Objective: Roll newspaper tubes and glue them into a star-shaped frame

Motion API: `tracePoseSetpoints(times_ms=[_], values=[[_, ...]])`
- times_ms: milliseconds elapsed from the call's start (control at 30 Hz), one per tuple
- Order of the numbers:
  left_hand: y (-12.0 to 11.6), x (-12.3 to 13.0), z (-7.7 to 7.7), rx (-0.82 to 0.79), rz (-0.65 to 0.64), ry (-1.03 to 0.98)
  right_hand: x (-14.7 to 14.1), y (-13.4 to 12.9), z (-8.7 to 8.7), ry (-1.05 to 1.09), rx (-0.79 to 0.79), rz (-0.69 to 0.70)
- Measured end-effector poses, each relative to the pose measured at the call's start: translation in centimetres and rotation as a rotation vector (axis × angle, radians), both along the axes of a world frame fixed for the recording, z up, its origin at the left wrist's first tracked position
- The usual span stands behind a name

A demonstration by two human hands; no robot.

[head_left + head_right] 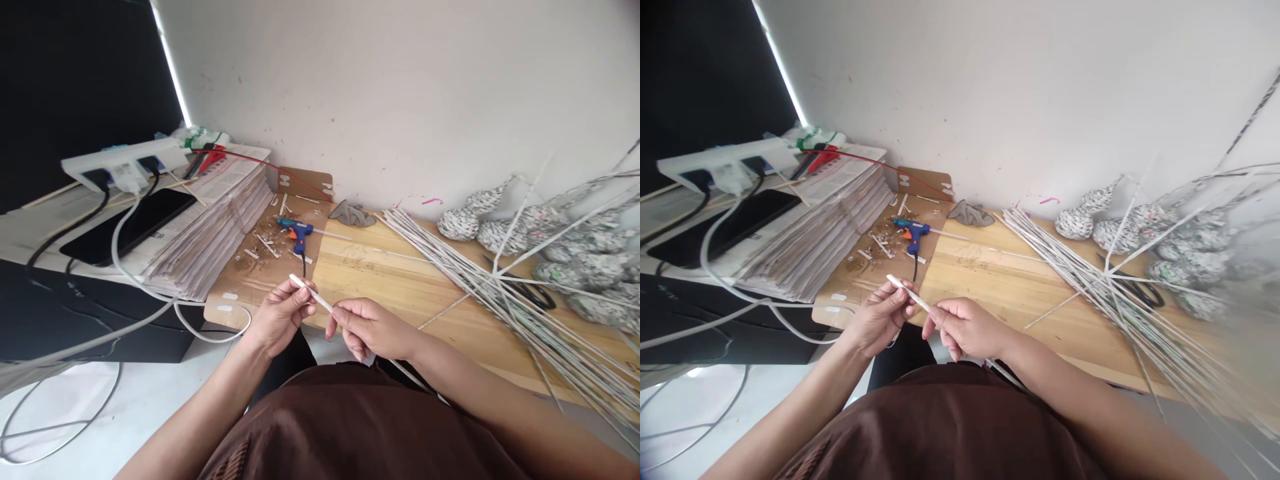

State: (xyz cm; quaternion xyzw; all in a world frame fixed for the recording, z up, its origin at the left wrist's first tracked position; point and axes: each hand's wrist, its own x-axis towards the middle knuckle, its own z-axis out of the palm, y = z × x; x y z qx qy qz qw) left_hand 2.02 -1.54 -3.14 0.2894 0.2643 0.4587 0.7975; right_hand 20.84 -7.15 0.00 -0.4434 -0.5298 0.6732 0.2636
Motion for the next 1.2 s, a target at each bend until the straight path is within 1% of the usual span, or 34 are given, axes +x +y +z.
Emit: tracePoseSetpoints(times_ms=[67,133,267,333,400,533,600,667,733,800,933,1000,1100,1167,1200], values=[[0.0,0.0,0.0,0.007,-0.018,0.002,0.2,0.2,-0.1,0.119,-0.107,0.034],[-0.1,0.1,0.1,-0.003,-0.035,0.007,0.3,0.3,0.0,0.165,-0.146,0.029],[0.0,0.0,0.1,-0.031,-0.013,0.023,0.3,0.2,0.1,0.025,-0.028,-0.052],[0.0,0.1,0.1,-0.041,0.002,0.038,0.3,0.2,0.0,-0.024,-0.001,-0.05],[0.0,0.1,0.1,-0.039,0.006,0.055,0.4,0.2,-0.3,0.033,-0.059,-0.015],[-0.2,0.1,0.2,-0.006,-0.037,0.088,0.7,0.2,-0.8,0.274,-0.242,0.09],[-0.3,0.0,0.2,0.004,-0.054,0.104,0.9,0.0,-0.8,0.268,-0.248,0.108],[-0.3,0.0,0.2,0.004,-0.033,0.121,1.0,-0.3,-0.6,0.134,-0.173,0.065],[-0.2,0.2,0.2,-0.006,0.008,0.142,1.1,-0.8,-0.4,-0.041,-0.037,-0.022],[-0.2,0.5,0.1,-0.012,0.03,0.164,1.2,-1.3,-0.3,-0.133,0.059,-0.081],[0.2,1.2,-0.1,-0.013,0.045,0.189,2.3,-2.5,-0.1,-0.168,0.071,-0.064],[0.7,1.5,-0.1,-0.033,0.106,0.191,3.4,-3.3,0.2,-0.255,0.123,-0.075],[1.6,1.9,0.1,-0.046,0.217,0.191,5.9,-5.1,0.8,-0.475,0.298,-0.131],[2.1,2.6,0.3,-0.018,0.239,0.206,8.2,-6.5,1.1,-0.635,0.399,-0.191],[2.2,3.0,0.5,0.001,0.224,0.224,9.5,-7.1,1.3,-0.708,0.427,-0.246]])
